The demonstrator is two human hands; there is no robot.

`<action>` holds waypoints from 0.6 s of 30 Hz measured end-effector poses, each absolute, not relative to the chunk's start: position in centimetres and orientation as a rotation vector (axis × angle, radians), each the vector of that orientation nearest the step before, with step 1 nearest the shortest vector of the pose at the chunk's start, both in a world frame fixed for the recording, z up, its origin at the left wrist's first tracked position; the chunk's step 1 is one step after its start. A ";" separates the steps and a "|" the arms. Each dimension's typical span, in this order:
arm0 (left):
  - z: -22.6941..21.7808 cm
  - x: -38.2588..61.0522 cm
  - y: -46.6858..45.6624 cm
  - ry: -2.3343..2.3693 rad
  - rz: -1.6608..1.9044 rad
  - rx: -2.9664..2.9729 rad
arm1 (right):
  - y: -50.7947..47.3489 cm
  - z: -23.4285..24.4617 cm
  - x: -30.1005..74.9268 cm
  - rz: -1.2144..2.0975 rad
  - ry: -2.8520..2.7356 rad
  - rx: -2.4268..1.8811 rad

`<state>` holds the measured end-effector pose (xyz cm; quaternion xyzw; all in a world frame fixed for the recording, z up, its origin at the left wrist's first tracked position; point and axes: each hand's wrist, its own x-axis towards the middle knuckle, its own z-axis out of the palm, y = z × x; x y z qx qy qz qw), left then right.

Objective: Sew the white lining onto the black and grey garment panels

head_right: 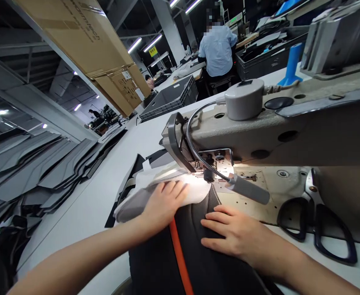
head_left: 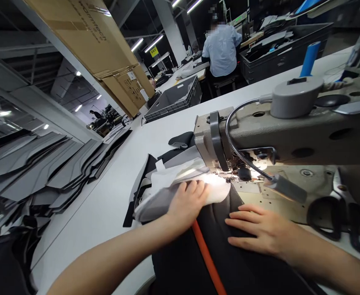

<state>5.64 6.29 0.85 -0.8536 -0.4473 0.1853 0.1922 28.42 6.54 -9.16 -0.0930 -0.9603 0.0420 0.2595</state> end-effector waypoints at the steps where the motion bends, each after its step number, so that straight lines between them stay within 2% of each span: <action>1: 2.0 4.6 6.3 -1.244 0.521 -2.366 | 6.0 -9.6 27.3 0.127 -2.582 -0.280; 5: 6.7 2.4 6.7 -1.352 0.383 -2.154 | 4.2 -9.9 23.4 0.220 -2.488 -0.558; 7: 7.5 2.1 6.0 -1.377 0.299 -2.089 | 3.7 -9.0 23.3 0.378 -2.566 -0.527; 12: 2.8 -0.6 4.3 -1.530 0.403 -2.076 | 2.8 -7.6 25.1 0.649 -2.692 -0.162; 16: -1.1 -2.1 6.2 -1.846 0.671 -2.289 | 2.3 -8.3 24.8 0.550 -2.670 -0.146; 18: -1.9 -1.4 7.3 -1.973 0.626 -2.314 | 2.4 -8.4 24.6 0.423 -2.620 -0.173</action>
